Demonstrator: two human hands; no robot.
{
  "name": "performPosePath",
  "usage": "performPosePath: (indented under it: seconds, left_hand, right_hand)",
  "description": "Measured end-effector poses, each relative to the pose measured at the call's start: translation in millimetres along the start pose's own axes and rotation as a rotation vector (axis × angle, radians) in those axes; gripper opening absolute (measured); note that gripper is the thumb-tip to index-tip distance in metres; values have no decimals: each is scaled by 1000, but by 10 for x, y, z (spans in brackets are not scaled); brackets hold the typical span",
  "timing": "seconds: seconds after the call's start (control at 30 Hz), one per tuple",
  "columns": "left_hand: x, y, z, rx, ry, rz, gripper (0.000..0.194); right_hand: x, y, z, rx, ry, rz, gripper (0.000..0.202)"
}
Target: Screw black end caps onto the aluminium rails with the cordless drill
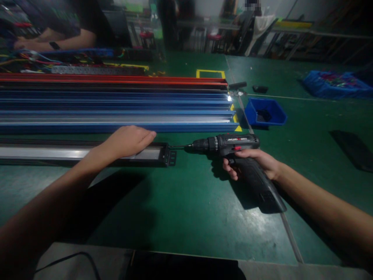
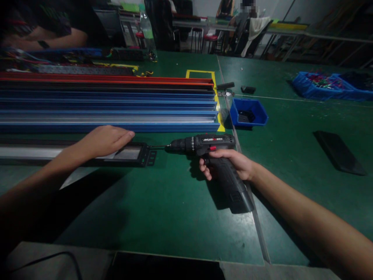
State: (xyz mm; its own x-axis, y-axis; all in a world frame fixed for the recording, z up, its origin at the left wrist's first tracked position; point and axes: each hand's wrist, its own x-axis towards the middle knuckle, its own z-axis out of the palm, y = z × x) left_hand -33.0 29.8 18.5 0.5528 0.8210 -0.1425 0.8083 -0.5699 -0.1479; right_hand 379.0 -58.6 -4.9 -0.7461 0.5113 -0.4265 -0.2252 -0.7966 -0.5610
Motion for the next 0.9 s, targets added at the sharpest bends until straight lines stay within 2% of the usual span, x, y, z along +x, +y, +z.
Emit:
performPosePath:
  seconds: [0.5,0.9]
  left_hand:
    - [4,-1,-3,-9,-3,-7,75]
    - [3,-9,9,-47,4,-29,75]
  right_hand:
    - [-5,-6,16,-26,39,4,31]
    - [-4,-8,14,3,20,10,30]
